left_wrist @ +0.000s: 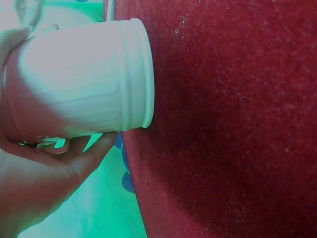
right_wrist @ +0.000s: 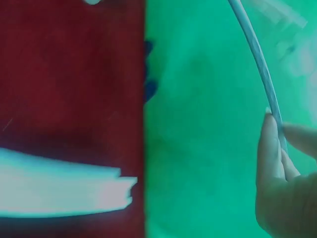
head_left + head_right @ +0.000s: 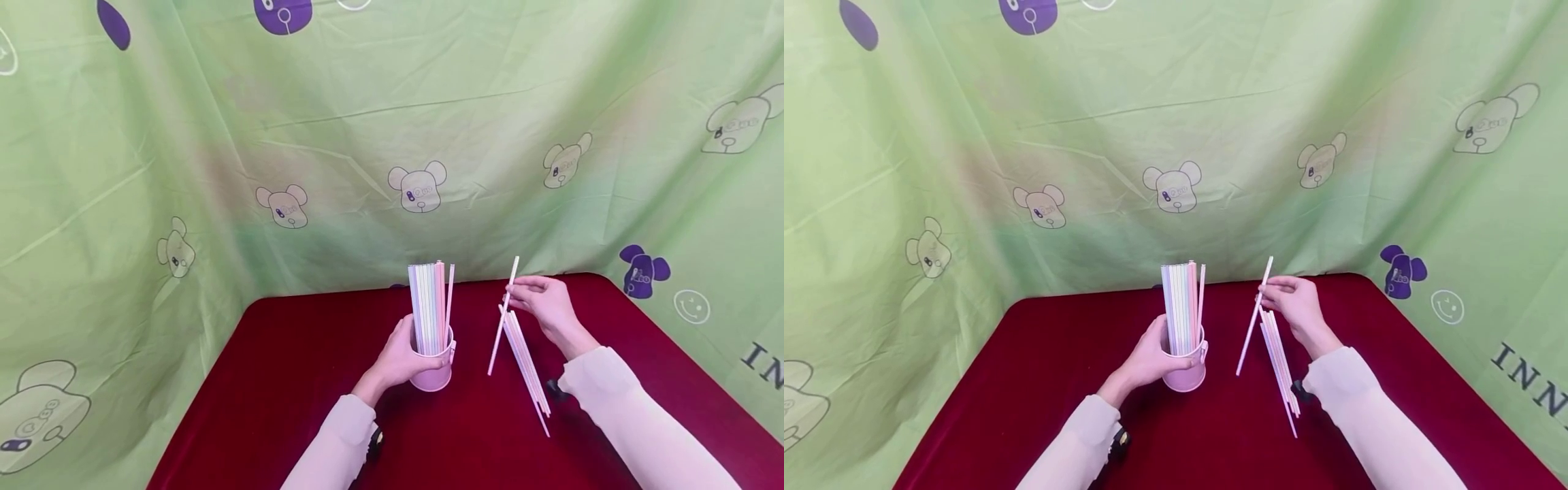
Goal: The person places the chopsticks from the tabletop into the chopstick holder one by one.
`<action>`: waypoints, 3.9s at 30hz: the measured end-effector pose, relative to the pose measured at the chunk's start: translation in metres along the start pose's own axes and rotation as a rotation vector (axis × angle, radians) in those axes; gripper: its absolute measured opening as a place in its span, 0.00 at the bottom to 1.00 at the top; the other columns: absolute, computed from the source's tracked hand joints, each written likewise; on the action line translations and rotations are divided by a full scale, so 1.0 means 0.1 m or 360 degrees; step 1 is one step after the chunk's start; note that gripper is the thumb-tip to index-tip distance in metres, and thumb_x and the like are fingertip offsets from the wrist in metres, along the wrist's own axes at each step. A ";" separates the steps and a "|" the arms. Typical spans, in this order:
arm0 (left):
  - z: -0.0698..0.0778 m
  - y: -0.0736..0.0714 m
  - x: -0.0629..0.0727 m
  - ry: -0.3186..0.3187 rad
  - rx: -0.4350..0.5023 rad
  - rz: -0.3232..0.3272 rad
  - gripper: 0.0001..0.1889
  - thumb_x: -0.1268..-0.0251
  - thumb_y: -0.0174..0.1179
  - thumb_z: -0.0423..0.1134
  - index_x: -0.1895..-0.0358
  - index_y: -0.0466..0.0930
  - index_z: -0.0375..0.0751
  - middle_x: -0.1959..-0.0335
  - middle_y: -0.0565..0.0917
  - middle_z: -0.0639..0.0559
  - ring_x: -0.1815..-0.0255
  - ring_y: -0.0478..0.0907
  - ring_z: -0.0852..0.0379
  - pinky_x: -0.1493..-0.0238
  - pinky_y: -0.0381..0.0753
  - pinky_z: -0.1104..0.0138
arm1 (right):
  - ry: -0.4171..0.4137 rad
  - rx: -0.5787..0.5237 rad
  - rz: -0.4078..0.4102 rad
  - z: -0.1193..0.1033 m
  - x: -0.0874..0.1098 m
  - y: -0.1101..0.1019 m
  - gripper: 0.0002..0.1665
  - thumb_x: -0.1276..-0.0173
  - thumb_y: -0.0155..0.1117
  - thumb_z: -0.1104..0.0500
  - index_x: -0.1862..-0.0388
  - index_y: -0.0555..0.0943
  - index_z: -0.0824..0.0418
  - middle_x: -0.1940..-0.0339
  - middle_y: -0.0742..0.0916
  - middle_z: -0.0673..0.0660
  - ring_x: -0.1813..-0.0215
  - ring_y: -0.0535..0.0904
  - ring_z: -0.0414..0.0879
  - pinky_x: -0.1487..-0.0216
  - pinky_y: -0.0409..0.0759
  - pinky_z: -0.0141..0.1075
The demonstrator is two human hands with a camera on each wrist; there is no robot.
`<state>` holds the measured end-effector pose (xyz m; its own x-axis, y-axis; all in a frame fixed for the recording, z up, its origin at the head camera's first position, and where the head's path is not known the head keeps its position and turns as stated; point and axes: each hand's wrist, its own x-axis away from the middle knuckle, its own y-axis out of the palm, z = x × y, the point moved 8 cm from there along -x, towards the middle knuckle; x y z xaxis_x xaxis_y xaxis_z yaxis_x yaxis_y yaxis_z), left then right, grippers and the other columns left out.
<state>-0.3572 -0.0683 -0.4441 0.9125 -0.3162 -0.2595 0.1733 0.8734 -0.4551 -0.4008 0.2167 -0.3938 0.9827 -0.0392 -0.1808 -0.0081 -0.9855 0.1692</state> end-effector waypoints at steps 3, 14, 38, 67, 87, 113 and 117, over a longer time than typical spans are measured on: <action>0.00 0.00 0.01 -0.0004 -0.0015 0.0001 0.48 0.57 0.82 0.47 0.29 0.66 0.45 0.41 0.73 0.48 0.41 0.73 0.55 0.38 0.78 0.58 | -0.0152 -0.0061 0.0066 -0.25 0.01 0.17 0.20 0.32 0.66 0.74 0.46 0.73 0.84 0.70 0.90 0.53 0.67 0.89 0.42 0.59 0.87 0.35; 0.00 0.00 0.00 0.0017 0.0015 -0.0006 0.46 0.57 0.81 0.44 0.30 0.67 0.44 0.42 0.73 0.49 0.41 0.74 0.54 0.36 0.77 0.53 | -0.0651 -0.0147 0.0328 -0.76 0.11 0.58 0.17 0.37 0.67 0.78 0.50 0.77 0.84 0.67 0.88 0.56 0.68 0.88 0.41 0.63 0.87 0.33; -0.01 -0.02 -0.01 0.0015 -0.0026 0.0007 0.48 0.57 0.81 0.47 0.28 0.66 0.47 0.40 0.73 0.50 0.41 0.73 0.55 0.35 0.76 0.55 | -0.0823 0.1014 -0.0187 -0.12 0.32 1.12 0.11 0.38 0.76 0.67 0.57 0.86 0.69 0.65 0.90 0.60 0.63 0.87 0.49 0.61 0.87 0.32; 0.00 -0.01 0.00 -0.0009 -0.0013 0.0001 0.48 0.56 0.81 0.48 0.29 0.66 0.47 0.41 0.73 0.50 0.42 0.74 0.56 0.37 0.78 0.56 | -0.0406 0.1807 -0.0234 0.43 -0.06 -0.11 0.17 0.42 0.68 0.69 0.55 0.79 0.78 0.61 0.86 0.71 0.59 0.84 0.62 0.56 0.82 0.52; 0.01 -0.02 -0.01 0.0004 0.0000 0.0005 0.48 0.56 0.82 0.50 0.30 0.67 0.47 0.41 0.73 0.51 0.42 0.75 0.57 0.37 0.78 0.54 | -0.0148 0.1913 -0.0192 0.63 -0.06 -0.34 0.12 0.49 0.68 0.66 0.66 0.81 0.73 0.72 0.86 0.60 0.64 0.82 0.56 0.60 0.81 0.49; 0.01 -0.02 -0.01 -0.0010 0.0003 -0.0006 0.47 0.56 0.82 0.50 0.30 0.67 0.47 0.41 0.73 0.50 0.41 0.73 0.55 0.36 0.77 0.51 | 0.0326 0.0708 -0.0291 0.70 -0.03 -0.29 0.21 0.30 0.60 0.73 0.45 0.71 0.90 0.62 0.89 0.67 0.64 0.87 0.41 0.60 0.88 0.36; 0.00 -0.01 0.00 -0.0013 0.0010 -0.0010 0.48 0.57 0.82 0.48 0.30 0.67 0.46 0.41 0.73 0.50 0.41 0.74 0.55 0.35 0.77 0.52 | 0.0251 0.0541 -0.0283 0.46 -0.02 -0.09 0.22 0.28 0.60 0.72 0.42 0.69 0.89 0.61 0.90 0.62 0.63 0.88 0.41 0.57 0.88 0.36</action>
<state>-0.3569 -0.0694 -0.4434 0.9144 -0.3188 -0.2495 0.1814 0.8737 -0.4515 -0.4113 0.2180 -0.4394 0.9904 0.1362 -0.0235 0.1296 -0.9741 -0.1854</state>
